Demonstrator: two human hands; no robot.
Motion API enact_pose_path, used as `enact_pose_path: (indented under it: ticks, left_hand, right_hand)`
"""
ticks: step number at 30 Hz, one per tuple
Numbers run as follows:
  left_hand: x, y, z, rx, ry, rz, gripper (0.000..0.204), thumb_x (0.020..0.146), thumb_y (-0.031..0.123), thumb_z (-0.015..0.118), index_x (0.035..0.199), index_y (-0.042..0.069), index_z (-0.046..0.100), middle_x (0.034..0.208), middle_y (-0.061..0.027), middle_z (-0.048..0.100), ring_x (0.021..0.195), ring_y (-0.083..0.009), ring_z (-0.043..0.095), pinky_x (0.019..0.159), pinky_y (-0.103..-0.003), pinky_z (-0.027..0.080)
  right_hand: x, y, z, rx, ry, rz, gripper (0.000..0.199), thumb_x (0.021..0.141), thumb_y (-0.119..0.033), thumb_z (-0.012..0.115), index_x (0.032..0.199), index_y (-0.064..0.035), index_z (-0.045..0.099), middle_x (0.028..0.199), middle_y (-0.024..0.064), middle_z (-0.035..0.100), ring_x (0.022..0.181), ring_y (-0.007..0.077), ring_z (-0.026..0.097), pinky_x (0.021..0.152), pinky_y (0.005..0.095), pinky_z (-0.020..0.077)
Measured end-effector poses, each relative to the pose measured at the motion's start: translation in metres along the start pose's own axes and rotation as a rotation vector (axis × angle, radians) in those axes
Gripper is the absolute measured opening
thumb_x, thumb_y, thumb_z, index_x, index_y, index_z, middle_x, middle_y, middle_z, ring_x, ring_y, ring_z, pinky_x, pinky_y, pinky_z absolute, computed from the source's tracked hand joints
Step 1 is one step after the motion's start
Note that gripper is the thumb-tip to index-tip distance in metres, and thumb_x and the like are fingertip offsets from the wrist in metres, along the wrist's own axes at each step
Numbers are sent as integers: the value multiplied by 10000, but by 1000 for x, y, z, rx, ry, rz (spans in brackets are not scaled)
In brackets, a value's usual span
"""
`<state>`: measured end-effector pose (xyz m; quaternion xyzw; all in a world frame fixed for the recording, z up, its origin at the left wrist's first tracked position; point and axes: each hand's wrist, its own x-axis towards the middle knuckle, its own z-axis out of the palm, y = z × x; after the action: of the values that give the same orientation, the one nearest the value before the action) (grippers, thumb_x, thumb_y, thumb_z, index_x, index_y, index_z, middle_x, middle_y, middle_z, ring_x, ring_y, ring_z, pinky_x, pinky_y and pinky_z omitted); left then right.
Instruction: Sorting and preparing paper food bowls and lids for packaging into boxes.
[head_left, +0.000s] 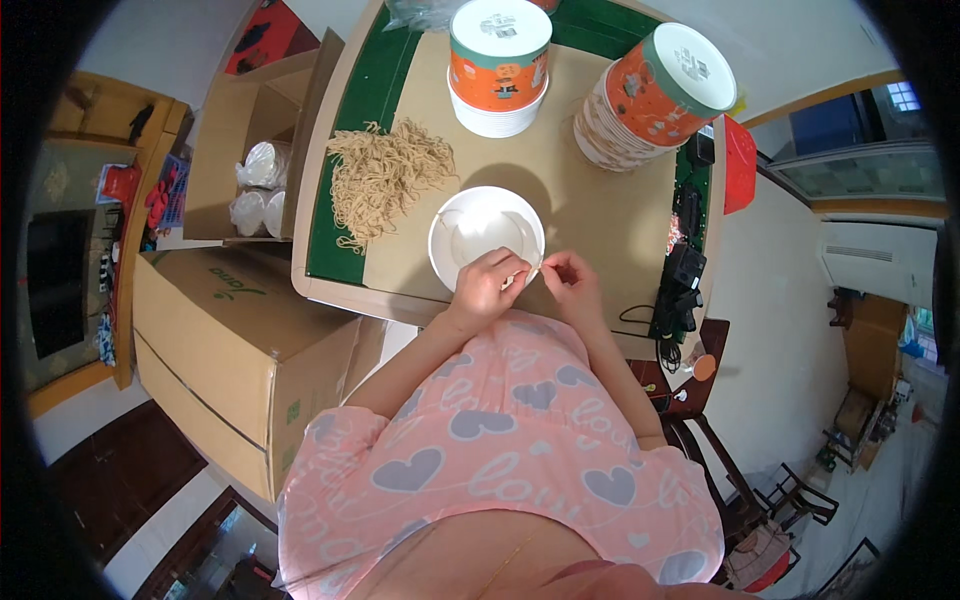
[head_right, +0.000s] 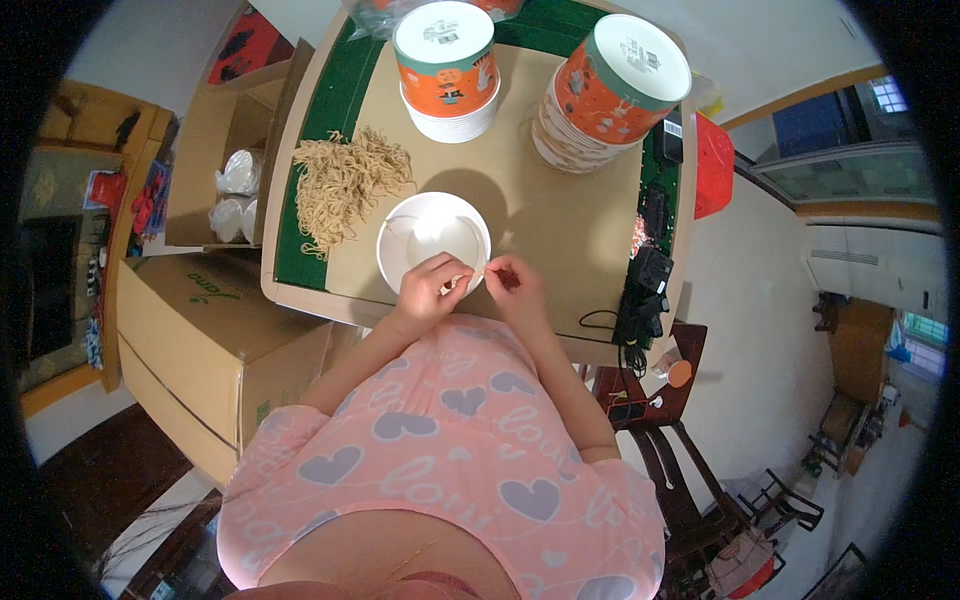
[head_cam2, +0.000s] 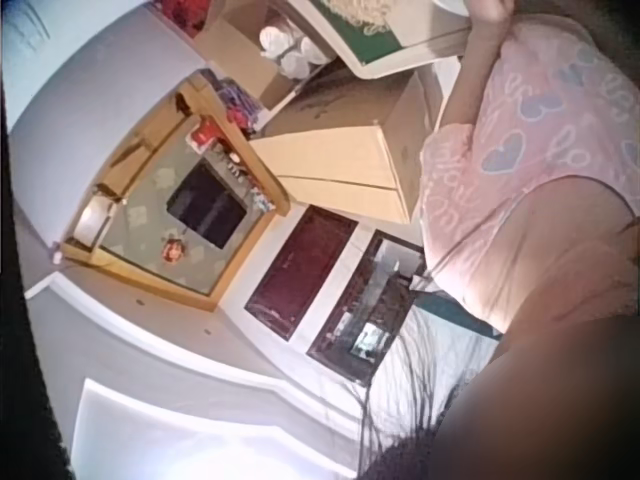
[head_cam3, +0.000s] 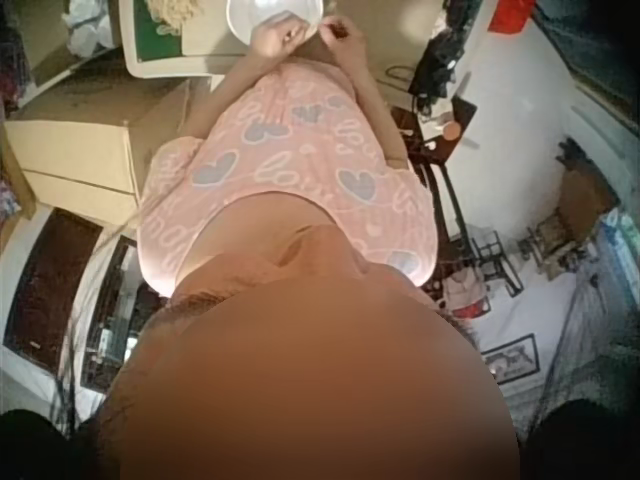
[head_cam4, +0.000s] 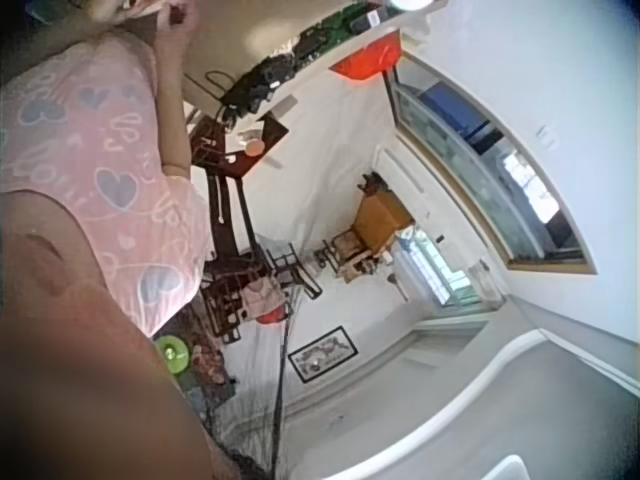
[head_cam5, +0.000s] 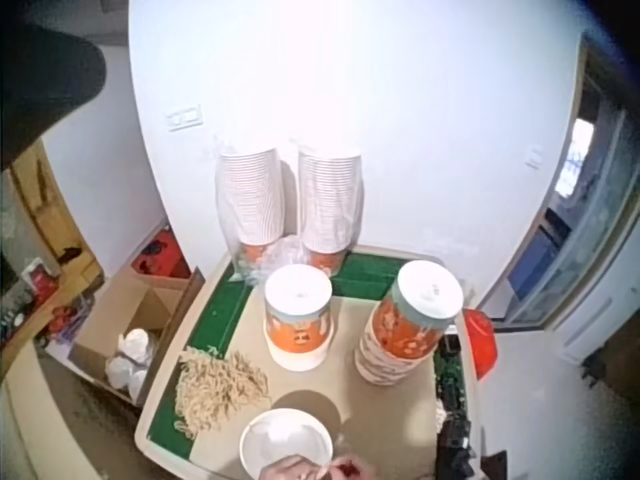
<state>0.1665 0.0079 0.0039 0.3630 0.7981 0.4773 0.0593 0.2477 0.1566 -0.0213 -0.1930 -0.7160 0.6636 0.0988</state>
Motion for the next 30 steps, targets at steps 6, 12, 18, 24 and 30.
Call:
enact_pose_path:
  ticks: [6,12,18,24,30]
  left_hand:
    - [1,2,0,-83,-16,-116,110,754,30,647,864,42,637,792,-58,607,571,-148,564,513,-258,467]
    - [1,0,4,-205,-72,-229,92,769,80,645,860,68,639,780,-62,601,536,-164,547,506,-281,449]
    - [-3,-10,5,-386,-47,-297,68,803,22,636,871,28,636,764,-10,594,573,-53,472,515,-210,395]
    - [-5,-13,7,-387,-39,-333,85,808,47,626,892,35,620,790,-39,622,599,-87,527,551,-226,429]
    - [-7,-22,10,-501,73,-447,88,833,44,606,919,40,622,730,-23,614,595,-54,508,539,-208,422]
  right_hand:
    - [-1,-4,-2,137,-11,117,40,829,-49,614,849,-48,579,774,-42,574,686,30,517,623,179,423]
    - [-2,-2,1,125,-39,68,56,825,-44,616,867,-53,580,788,-41,580,698,31,521,623,177,420]
    - [-3,-9,0,177,13,58,96,817,-47,624,907,-66,596,802,-33,563,680,37,503,591,194,412]
    - [-1,-9,2,-254,-88,-123,173,772,-61,649,938,-90,611,894,59,539,592,117,513,553,241,432]
    - [-2,-14,8,-289,-35,-77,122,786,-86,643,895,-72,592,873,63,541,594,145,534,556,265,445]
